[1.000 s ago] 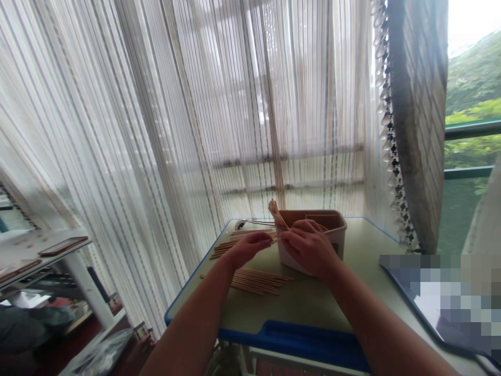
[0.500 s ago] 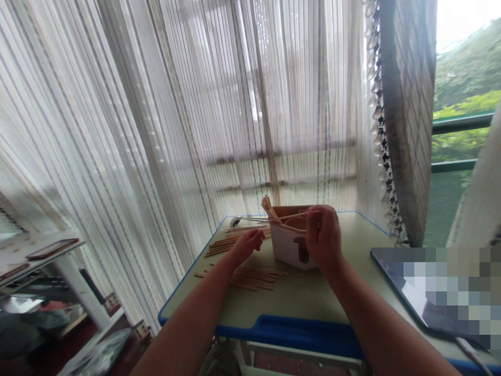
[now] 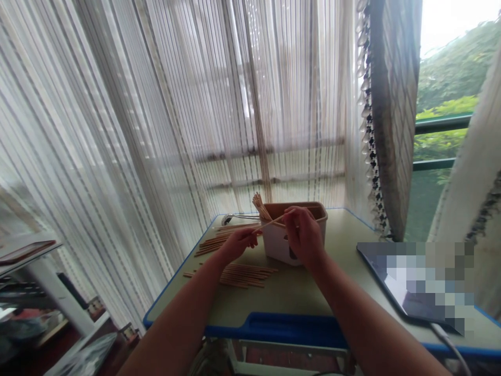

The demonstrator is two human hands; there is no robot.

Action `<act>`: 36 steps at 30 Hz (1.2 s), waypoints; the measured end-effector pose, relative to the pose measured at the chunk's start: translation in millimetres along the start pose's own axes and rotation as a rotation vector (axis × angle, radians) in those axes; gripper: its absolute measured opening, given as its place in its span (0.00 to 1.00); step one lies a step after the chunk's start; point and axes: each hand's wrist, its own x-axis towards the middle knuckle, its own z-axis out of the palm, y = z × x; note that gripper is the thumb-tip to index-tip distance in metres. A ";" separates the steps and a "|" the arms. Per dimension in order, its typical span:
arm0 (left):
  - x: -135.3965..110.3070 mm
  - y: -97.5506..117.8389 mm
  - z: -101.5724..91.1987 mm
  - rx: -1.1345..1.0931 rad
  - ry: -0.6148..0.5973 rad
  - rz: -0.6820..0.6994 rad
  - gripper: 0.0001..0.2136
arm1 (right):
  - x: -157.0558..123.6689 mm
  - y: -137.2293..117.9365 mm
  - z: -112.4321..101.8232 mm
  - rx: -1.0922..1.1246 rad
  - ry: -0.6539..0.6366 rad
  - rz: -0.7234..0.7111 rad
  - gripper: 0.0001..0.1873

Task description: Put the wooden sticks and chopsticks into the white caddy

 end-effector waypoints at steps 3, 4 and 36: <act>0.4 -1.1 -0.1 0.036 0.004 0.014 0.23 | -1.2 -3.8 3.5 0.032 -0.110 -0.007 0.05; 0.8 -2.7 -0.1 0.049 0.005 0.020 0.22 | -2.0 -4.9 4.5 0.026 -0.136 -0.008 0.06; 12.8 -41.6 -16.9 0.430 0.052 -0.065 0.18 | 3.4 7.7 13.3 -0.038 0.277 0.087 0.05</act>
